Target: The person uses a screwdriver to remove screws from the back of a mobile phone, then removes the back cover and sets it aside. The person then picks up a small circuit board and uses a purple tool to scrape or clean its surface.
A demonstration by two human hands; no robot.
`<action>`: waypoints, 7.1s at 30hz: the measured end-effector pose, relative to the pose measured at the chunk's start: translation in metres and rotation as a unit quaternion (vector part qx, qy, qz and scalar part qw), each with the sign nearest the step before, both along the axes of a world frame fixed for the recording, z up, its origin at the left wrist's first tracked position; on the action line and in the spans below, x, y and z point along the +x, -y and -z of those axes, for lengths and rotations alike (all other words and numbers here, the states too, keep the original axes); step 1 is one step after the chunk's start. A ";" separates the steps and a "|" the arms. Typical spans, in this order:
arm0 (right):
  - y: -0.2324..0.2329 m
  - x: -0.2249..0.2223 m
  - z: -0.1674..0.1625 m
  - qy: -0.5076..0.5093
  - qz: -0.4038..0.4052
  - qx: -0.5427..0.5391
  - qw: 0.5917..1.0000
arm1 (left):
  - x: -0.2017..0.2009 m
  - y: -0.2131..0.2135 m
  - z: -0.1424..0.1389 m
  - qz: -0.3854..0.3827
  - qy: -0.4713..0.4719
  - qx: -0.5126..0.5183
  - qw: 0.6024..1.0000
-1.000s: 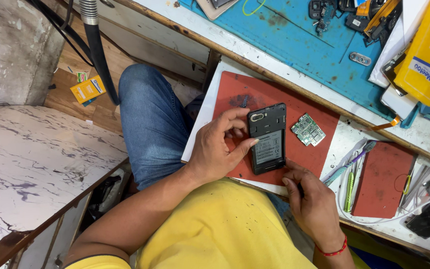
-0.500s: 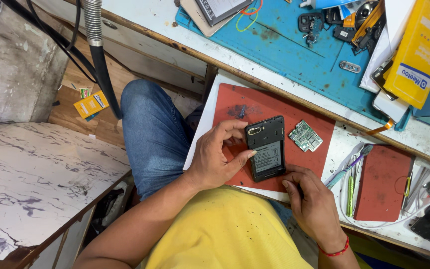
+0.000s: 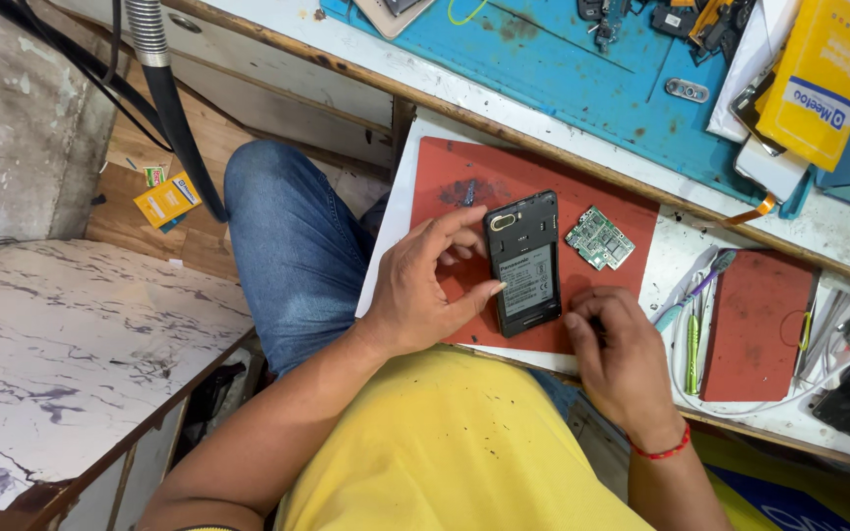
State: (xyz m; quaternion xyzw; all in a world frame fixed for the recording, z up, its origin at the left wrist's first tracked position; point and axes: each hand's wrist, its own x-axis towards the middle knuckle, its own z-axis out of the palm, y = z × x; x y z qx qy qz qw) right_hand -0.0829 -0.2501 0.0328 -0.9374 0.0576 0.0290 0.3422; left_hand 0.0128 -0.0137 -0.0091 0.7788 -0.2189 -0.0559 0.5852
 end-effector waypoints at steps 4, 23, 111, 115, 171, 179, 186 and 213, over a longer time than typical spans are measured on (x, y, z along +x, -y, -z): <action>-0.006 0.000 -0.003 -0.014 0.006 -0.026 1.000 | -0.001 -0.001 0.000 -0.007 -0.020 -0.006 1.000; -0.008 -0.004 0.005 0.016 -0.032 -0.089 0.995 | 0.024 0.006 -0.013 -0.039 -0.114 0.040 0.992; 0.003 0.026 0.009 0.064 0.090 -0.159 0.981 | 0.009 -0.021 0.007 0.030 -0.277 -0.256 0.926; 0.003 0.026 0.019 0.073 0.103 -0.183 0.975 | 0.030 -0.031 0.006 -0.027 -0.278 -0.288 0.916; -0.012 0.069 -0.016 0.025 0.028 0.353 0.935 | 0.015 0.005 0.042 -0.042 -0.321 -0.414 0.851; -0.016 0.021 0.038 -0.064 0.148 0.492 0.856 | 0.018 -0.001 0.033 0.017 -0.405 -0.458 0.791; -0.042 0.022 0.048 -0.014 0.107 0.477 0.873 | 0.013 -0.004 0.036 0.024 -0.405 -0.501 0.764; -0.057 0.051 0.000 0.320 -0.180 -0.121 0.922 | 0.017 0.001 0.041 0.063 -0.416 -0.454 0.785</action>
